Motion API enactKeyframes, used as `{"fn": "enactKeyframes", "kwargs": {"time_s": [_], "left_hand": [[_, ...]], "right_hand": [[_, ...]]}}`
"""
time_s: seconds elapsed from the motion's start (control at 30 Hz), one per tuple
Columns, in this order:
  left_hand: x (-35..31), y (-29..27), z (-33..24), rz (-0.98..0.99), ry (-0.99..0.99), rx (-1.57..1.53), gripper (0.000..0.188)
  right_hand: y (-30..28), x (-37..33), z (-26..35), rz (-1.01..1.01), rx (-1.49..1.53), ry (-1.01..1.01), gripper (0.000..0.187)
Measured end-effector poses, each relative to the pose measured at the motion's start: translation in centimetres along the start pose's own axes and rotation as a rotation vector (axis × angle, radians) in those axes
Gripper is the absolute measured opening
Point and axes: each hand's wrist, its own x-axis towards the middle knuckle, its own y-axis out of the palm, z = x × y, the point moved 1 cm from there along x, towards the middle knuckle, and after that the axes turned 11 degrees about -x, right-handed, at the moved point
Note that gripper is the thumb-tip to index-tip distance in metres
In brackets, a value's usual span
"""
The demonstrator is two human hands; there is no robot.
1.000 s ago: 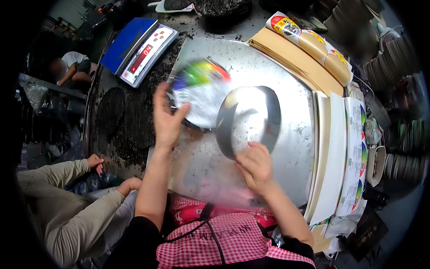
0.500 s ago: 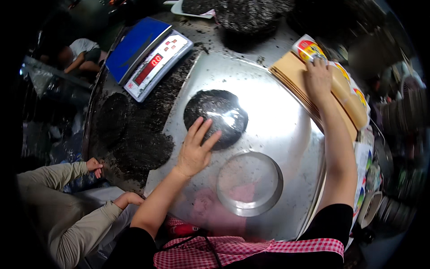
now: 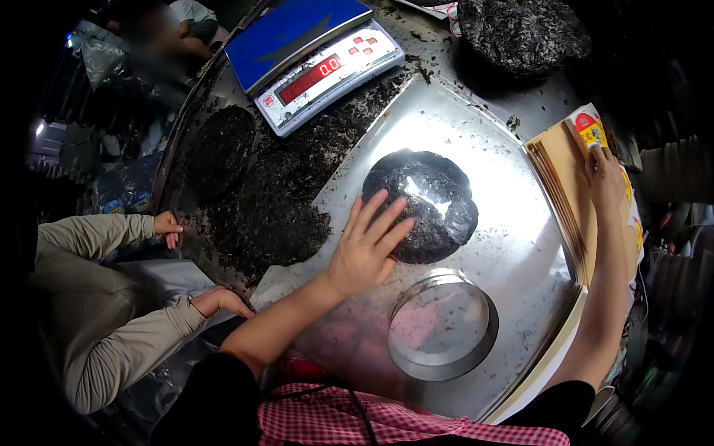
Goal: The person weighs compressed tea cakes on a digital scale, wraps them in plastic film using circular metal molds for shaping, and applies adhesive labels to the finished packages.
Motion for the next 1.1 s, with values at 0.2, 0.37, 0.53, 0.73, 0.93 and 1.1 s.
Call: {"fn": "enactKeyframes", "kwargs": {"time_s": [0.2, 0.37, 0.53, 0.73, 0.93, 1.1], "left_hand": [[-0.8, -0.8, 0.6, -0.146, -0.011, -0.030, 0.066], [0.6, 0.5, -0.1, -0.101, 0.049, -0.091, 0.080], [-0.7, 0.2, 1.3, -0.311, 0.087, -0.184, 0.100], [0.6, -0.6, 0.3, -0.075, 0.073, 0.080, 0.070], [2.9, -21.3, 5.1, -0.783, -0.112, 0.592, 0.091], [-5.1, -26.0, 14.8, 0.136, -0.975, 0.596, 0.122]], "right_hand": [[-10.2, -7.6, 13.2, 0.015, 0.929, 0.373, 0.050], [-13.3, -8.0, 21.8, 0.014, 0.930, -0.086, 0.077], [-14.9, -6.3, 25.1, 0.297, 0.548, -0.368, 0.067], [-12.3, -4.3, 24.9, 0.184, 0.704, -0.330, 0.088], [-18.3, -10.5, 20.4, 0.123, 0.753, -0.125, 0.076], [-20.8, -17.7, 20.3, 0.230, 0.707, -0.421, 0.074]]}}
